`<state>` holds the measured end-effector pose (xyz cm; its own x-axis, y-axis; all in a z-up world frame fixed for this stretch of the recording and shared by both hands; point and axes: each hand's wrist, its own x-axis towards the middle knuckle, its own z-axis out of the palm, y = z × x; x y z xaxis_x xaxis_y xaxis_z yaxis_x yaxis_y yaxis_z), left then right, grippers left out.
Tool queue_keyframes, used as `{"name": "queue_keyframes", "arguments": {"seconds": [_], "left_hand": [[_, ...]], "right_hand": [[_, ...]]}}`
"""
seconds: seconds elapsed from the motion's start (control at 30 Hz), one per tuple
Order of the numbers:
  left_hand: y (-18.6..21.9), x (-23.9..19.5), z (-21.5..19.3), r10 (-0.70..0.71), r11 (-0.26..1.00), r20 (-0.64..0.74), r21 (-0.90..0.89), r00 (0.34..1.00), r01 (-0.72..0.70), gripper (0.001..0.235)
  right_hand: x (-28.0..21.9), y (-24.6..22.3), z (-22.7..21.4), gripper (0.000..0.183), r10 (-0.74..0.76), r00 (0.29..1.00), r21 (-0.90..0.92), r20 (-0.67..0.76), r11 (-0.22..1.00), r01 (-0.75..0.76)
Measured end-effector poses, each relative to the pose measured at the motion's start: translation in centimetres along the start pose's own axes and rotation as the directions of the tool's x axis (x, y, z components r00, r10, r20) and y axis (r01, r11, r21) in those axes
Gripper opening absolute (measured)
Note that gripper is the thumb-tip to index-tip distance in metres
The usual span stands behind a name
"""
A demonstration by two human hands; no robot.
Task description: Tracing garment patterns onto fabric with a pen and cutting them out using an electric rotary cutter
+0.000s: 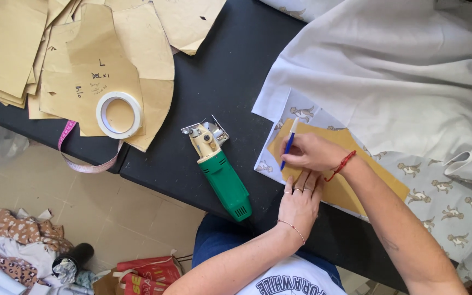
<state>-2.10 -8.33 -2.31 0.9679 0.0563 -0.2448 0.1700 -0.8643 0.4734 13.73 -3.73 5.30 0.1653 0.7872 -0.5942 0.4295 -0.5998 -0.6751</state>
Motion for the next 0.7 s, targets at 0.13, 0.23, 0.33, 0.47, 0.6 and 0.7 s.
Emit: {"name": "queue_keyframes", "arguments": {"seconds": [0.13, 0.23, 0.33, 0.47, 0.6, 0.7], "left_hand": [[0.0, -0.3, -1.2, 0.005, 1.0, -0.158, -0.03, 0.987, -0.009, 0.059], [-0.2, 0.0, -0.7, 0.013, 0.999, -0.114, -0.032, 0.993, -0.017, 0.061], [-0.5, -0.1, -0.7, 0.042, 0.998, 0.026, -0.045, 0.999, -0.041, 0.081], [-0.8, -0.4, -0.3, 0.08, 0.981, 0.006, 0.179, 0.997, -0.08, 0.066], [0.1, -0.7, -2.6, 0.075, 0.984, 0.212, 0.143, 0.974, -0.107, 0.085], [1.4, -1.1, -5.5, 0.019, 0.959, 0.48, 0.239, 0.877, -0.152, 0.058]], "right_hand": [[2.1, -0.5, -0.9, 0.02, -0.084, 0.995, -0.059, -0.046, 0.995, 0.081], [3.2, -0.9, -1.0, 0.019, -0.137, 0.986, -0.05, -0.097, 0.99, 0.132], [1.0, -2.9, -1.8, 0.02, -0.076, 0.981, 0.068, -0.179, 0.994, 0.089], [-6.3, -0.5, -1.6, 0.016, 0.337, 0.819, 0.48, -0.464, 0.873, -0.087], [-14.2, 11.4, 2.5, 0.036, 0.464, 0.565, 0.223, -0.683, 0.868, -0.444], [-18.3, 15.8, 5.7, 0.03, 0.746, 0.399, 0.391, -0.533, 0.636, -0.666]]}}
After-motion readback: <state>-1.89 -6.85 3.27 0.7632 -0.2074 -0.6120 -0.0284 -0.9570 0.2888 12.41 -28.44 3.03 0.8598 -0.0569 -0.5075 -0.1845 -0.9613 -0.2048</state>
